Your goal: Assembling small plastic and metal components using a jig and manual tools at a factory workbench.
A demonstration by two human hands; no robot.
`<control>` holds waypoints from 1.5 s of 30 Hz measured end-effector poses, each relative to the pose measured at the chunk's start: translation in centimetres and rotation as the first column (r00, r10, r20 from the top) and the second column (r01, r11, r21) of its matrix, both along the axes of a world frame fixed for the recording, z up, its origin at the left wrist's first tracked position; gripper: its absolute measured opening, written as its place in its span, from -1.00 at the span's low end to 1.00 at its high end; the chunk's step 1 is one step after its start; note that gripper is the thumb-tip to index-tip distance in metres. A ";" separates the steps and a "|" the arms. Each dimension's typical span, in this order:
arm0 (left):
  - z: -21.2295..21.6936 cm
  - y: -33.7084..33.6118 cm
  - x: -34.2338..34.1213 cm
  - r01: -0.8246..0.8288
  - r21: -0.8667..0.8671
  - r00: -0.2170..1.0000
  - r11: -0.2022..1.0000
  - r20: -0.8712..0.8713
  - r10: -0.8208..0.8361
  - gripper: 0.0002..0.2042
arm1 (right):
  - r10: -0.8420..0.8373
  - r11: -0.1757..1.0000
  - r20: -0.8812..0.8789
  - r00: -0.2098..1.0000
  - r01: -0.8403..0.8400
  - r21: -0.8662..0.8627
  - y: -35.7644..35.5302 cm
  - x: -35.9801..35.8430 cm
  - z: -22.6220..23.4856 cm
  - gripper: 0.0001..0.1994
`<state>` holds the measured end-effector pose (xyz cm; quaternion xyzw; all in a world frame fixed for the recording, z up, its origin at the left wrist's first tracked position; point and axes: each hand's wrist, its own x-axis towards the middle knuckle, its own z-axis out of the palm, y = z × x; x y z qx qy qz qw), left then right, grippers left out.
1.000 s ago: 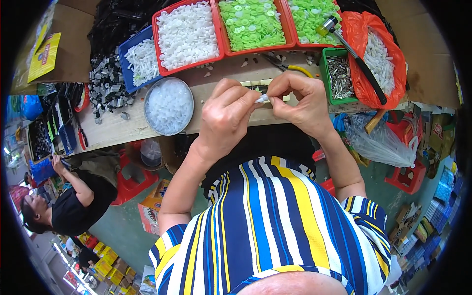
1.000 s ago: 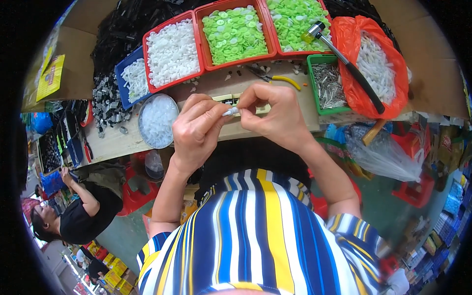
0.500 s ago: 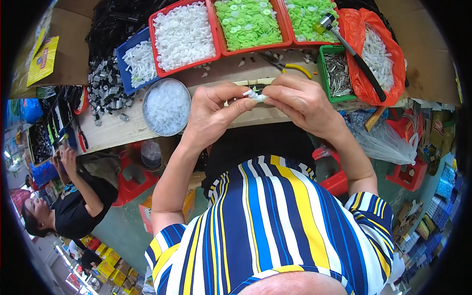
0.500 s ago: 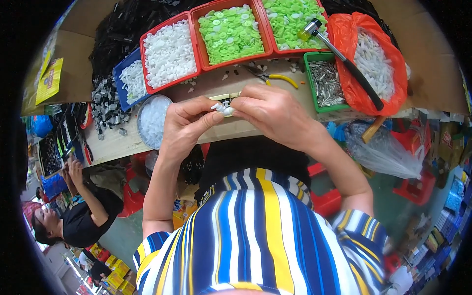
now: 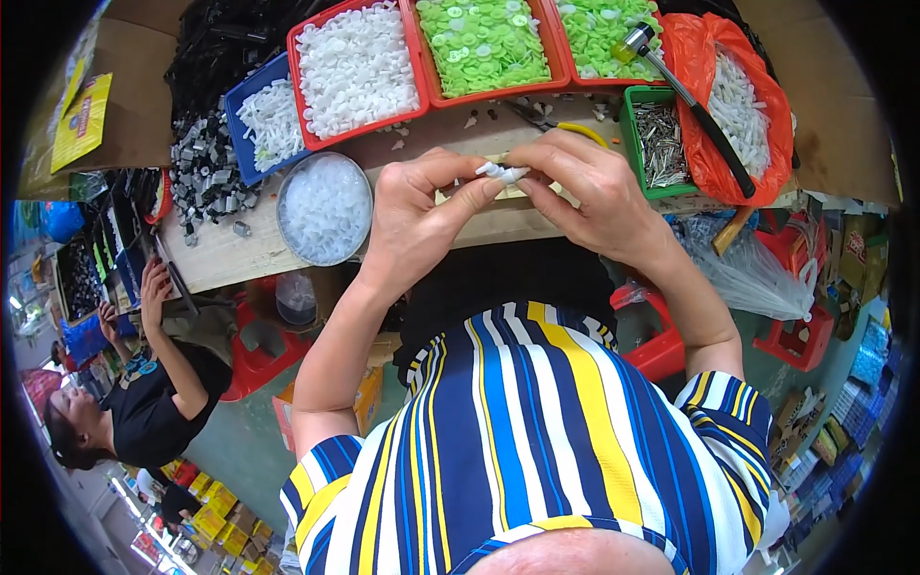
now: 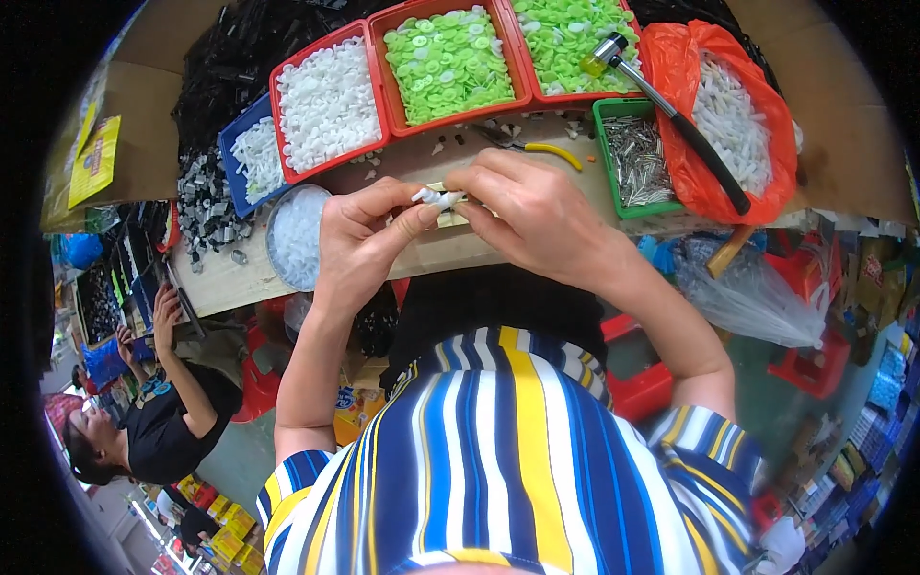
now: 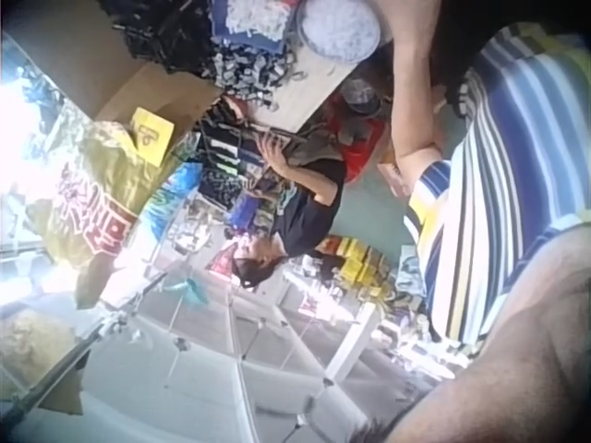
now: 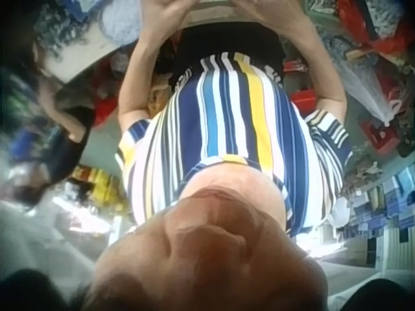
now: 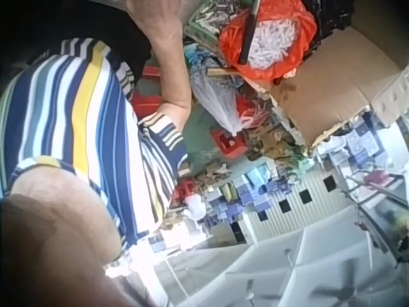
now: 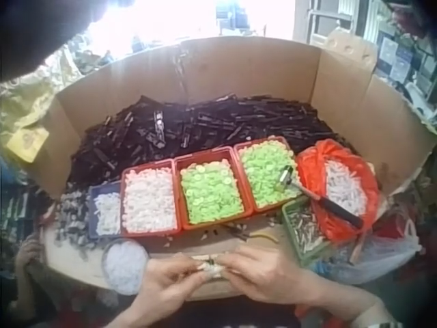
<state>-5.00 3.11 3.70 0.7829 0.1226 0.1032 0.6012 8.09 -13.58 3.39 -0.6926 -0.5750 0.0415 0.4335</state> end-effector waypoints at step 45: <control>-1.4 3.8 -2.9 0.180 -0.692 0.969 0.700 0.000 -0.248 -0.76 | -0.031 0.817 0.345 0.938 0.222 -0.532 -4.0 5.0 -4.6 -0.84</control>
